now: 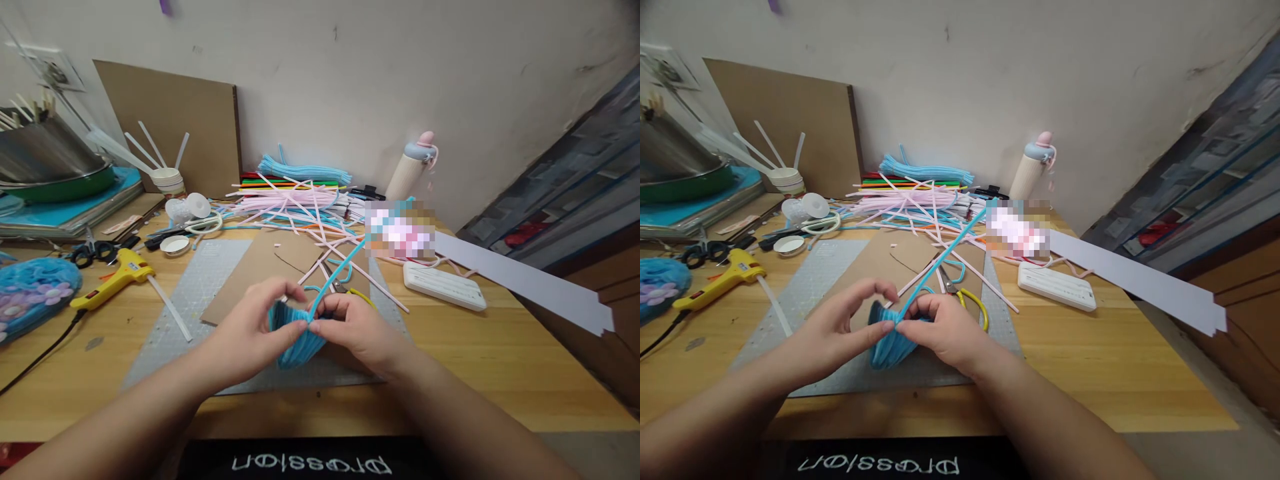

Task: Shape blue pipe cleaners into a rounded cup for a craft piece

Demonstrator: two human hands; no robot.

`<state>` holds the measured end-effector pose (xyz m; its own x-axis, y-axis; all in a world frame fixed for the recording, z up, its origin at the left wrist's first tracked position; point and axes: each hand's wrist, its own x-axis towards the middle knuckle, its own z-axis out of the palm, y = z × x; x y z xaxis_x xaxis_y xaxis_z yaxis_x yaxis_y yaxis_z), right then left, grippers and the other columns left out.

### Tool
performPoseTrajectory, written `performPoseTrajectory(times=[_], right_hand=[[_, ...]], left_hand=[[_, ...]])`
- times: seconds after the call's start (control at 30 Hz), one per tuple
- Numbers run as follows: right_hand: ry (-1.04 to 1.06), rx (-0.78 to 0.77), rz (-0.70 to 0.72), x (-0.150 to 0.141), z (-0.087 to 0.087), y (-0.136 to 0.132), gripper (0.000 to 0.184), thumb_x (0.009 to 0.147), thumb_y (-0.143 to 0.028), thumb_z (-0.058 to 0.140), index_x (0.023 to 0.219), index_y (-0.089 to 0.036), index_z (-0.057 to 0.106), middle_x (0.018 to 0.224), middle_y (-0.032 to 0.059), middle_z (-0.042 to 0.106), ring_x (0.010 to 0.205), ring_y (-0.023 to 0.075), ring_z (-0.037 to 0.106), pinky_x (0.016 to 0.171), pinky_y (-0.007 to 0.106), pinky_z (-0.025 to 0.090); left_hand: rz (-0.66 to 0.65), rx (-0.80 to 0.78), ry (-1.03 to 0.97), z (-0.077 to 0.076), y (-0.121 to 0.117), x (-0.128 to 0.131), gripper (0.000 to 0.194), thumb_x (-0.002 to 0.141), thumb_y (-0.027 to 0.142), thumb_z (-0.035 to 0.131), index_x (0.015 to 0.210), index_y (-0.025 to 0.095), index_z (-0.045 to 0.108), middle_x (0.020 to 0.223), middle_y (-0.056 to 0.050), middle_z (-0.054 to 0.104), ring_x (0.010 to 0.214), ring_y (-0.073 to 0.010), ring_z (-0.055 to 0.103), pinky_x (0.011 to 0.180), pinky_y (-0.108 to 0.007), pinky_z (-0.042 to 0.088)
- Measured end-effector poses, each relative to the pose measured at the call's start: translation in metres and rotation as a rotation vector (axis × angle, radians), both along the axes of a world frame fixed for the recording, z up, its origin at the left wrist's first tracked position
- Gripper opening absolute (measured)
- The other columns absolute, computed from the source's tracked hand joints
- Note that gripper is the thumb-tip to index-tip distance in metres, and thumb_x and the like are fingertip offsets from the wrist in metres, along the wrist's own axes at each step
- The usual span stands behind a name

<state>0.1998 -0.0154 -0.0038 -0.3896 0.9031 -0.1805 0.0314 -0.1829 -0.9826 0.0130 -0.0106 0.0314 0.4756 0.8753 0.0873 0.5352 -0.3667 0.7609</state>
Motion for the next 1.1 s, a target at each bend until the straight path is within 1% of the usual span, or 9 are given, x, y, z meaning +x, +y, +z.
performPoseTrajectory(times=[0.1,0.23,0.33,0.43,0.6,0.7,0.9,1.03,1.1], right_hand=[[0.267,-0.098,-0.101,-0.005,-0.003,0.002,0.022,0.067,-0.032,0.075,0.073,-0.015,0.064,0.071,-0.0007,0.061,0.067,0.0111,0.053,0.069,0.026,0.042],[0.508,-0.192,-0.169,-0.009,-0.004,0.004,0.018,0.067,-0.032,0.075,0.068,-0.015,0.067,0.068,0.0006,0.062,0.065,0.0113,0.053,0.063,0.024,0.043],[0.542,-0.253,-0.169,-0.011,-0.004,0.003,0.017,0.065,-0.029,0.077,0.067,-0.015,0.068,0.065,0.0006,0.063,0.063,0.0112,0.054,0.061,0.023,0.043],[0.524,-0.261,-0.129,-0.013,-0.003,0.003,0.019,0.062,-0.028,0.08,0.07,-0.014,0.069,0.063,-0.0001,0.063,0.063,0.0114,0.055,0.065,0.024,0.045],[0.529,-0.23,-0.211,-0.015,-0.005,0.0,0.028,0.06,-0.029,0.082,0.076,-0.018,0.062,0.069,-0.003,0.062,0.063,0.0095,0.055,0.061,0.021,0.042],[0.439,-0.135,-0.257,-0.015,-0.008,-0.002,0.027,0.065,-0.034,0.079,0.075,-0.019,0.059,0.067,-0.0037,0.06,0.062,0.0094,0.053,0.059,0.022,0.042],[0.243,0.134,-0.272,-0.016,-0.011,-0.003,0.024,0.073,-0.041,0.071,0.073,-0.019,0.061,0.07,-0.0013,0.06,0.067,0.0123,0.055,0.067,0.025,0.046],[0.046,0.36,-0.245,-0.013,-0.011,-0.008,0.021,0.088,-0.036,0.054,0.079,-0.02,0.065,0.077,0.0009,0.064,0.077,0.0146,0.058,0.075,0.028,0.046],[0.049,0.414,-0.19,-0.013,-0.011,-0.011,0.017,0.09,-0.029,0.05,0.089,-0.021,0.066,0.086,0.0017,0.067,0.085,0.0156,0.061,0.082,0.029,0.047]], left_hand=[[0.07,0.287,0.005,-0.003,-0.002,0.005,0.023,0.08,0.033,0.063,0.098,0.022,0.056,0.108,-0.006,0.06,0.108,-0.0244,0.05,0.094,-0.04,0.036],[0.093,0.333,0.015,-0.011,-0.001,0.009,0.013,0.081,0.028,0.063,0.091,0.021,0.057,0.103,-0.006,0.061,0.102,-0.0222,0.054,0.09,-0.038,0.038],[0.097,0.354,-0.007,-0.016,-0.001,0.008,0.011,0.084,0.024,0.061,0.094,0.022,0.059,0.101,-0.004,0.065,0.1,-0.0202,0.057,0.09,-0.037,0.038],[0.085,0.445,0.015,-0.017,-0.002,0.006,0.009,0.086,0.02,0.058,0.093,0.024,0.061,0.1,-0.002,0.068,0.097,-0.0187,0.059,0.09,-0.036,0.035],[0.058,0.596,0.098,-0.015,-0.006,0.007,0.01,0.087,0.015,0.054,0.088,0.023,0.06,0.096,-0.001,0.071,0.09,-0.017,0.063,0.089,-0.036,0.032],[0.029,0.668,0.146,-0.016,-0.006,0.007,0.01,0.086,0.013,0.053,0.087,0.022,0.058,0.095,-0.001,0.072,0.089,-0.0167,0.063,0.09,-0.037,0.031],[-0.059,0.789,0.18,-0.023,-0.007,0.008,0.013,0.088,0.01,0.05,0.092,0.021,0.057,0.095,-0.004,0.07,0.086,-0.0176,0.059,0.085,-0.035,0.035],[-0.032,0.72,0.098,-0.022,-0.009,0.011,0.011,0.088,0.011,0.051,0.092,0.02,0.054,0.093,-0.004,0.064,0.084,-0.0171,0.054,0.077,-0.032,0.039],[0.033,0.636,0.057,-0.019,-0.009,0.012,0.009,0.087,0.012,0.052,0.092,0.02,0.053,0.091,-0.004,0.06,0.085,-0.017,0.053,0.076,-0.031,0.041]])
